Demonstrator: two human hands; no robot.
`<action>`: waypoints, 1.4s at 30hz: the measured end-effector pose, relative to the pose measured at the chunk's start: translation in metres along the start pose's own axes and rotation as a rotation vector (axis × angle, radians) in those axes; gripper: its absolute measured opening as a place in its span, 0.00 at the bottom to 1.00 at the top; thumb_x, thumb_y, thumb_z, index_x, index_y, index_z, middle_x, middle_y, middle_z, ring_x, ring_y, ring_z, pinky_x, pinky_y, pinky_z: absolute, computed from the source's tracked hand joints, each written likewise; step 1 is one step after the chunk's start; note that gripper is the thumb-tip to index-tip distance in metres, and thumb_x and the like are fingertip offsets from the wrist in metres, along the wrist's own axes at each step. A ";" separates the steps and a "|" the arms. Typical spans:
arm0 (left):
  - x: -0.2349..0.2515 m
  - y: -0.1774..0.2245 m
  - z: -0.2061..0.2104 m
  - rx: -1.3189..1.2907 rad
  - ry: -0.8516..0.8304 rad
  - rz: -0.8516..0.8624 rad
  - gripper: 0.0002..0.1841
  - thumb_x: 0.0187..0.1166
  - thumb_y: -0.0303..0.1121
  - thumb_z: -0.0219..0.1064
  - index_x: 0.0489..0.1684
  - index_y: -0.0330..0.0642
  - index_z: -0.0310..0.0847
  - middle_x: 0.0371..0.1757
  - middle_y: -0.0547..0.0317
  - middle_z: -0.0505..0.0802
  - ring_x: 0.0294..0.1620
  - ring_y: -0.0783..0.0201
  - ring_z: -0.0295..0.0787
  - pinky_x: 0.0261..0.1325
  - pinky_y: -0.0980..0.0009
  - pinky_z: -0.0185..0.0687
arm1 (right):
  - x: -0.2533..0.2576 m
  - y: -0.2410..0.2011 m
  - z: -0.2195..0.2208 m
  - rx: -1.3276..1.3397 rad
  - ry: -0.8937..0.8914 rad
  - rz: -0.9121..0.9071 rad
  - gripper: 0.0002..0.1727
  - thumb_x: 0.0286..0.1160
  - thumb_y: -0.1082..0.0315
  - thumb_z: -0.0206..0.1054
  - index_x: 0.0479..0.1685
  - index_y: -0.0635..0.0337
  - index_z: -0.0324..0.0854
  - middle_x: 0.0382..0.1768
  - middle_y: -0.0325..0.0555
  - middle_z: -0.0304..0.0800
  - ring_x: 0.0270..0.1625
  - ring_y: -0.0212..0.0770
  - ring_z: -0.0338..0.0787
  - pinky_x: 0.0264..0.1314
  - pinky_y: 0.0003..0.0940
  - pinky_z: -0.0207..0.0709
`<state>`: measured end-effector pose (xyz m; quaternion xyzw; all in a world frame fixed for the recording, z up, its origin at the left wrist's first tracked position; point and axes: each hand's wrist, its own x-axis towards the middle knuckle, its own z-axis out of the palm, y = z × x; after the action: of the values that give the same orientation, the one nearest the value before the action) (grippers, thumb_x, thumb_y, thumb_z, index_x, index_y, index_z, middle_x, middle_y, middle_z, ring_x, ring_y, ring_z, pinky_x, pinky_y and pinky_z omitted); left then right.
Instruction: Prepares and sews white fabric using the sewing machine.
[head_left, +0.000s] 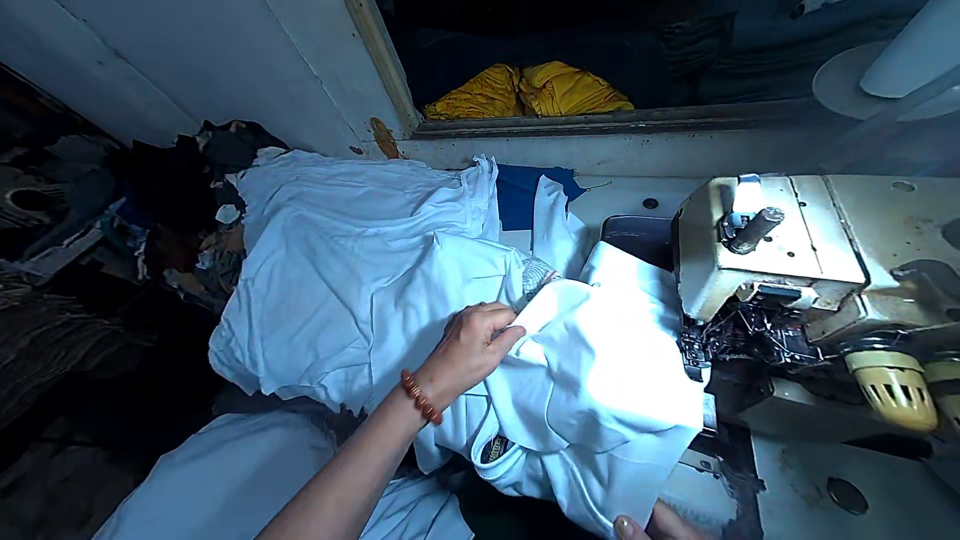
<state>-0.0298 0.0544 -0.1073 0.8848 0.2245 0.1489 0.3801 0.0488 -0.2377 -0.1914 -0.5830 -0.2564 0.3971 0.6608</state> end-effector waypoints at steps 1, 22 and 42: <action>-0.014 0.013 -0.001 -0.255 0.037 -0.082 0.10 0.87 0.29 0.59 0.37 0.38 0.86 0.32 0.62 0.90 0.34 0.75 0.85 0.40 0.77 0.80 | -0.001 0.000 0.000 -0.018 0.005 -0.005 0.07 0.77 0.80 0.60 0.46 0.65 0.82 0.36 0.28 0.92 0.42 0.19 0.90 0.53 0.24 0.85; -0.130 0.065 0.111 0.012 0.185 0.299 0.11 0.84 0.34 0.66 0.45 0.40 0.94 0.49 0.57 0.98 0.51 0.69 0.94 0.58 0.70 0.87 | -0.029 -0.014 -0.004 0.059 -0.185 -0.205 0.09 0.72 0.74 0.73 0.48 0.58 0.89 0.41 0.27 0.97 0.44 0.19 0.92 0.50 0.21 0.88; -0.046 0.096 0.103 0.376 0.127 0.581 0.09 0.77 0.29 0.64 0.33 0.43 0.92 0.25 0.61 0.88 0.19 0.69 0.82 0.17 0.75 0.72 | -0.001 -0.044 -0.023 0.263 0.041 -0.092 0.25 0.62 0.87 0.68 0.59 0.56 0.84 0.43 0.26 0.98 0.44 0.23 0.95 0.51 0.25 0.90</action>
<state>0.0033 -0.0899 -0.1096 0.9553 0.0101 0.2615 0.1378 0.0764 -0.2518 -0.1523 -0.4868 -0.2151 0.3846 0.7542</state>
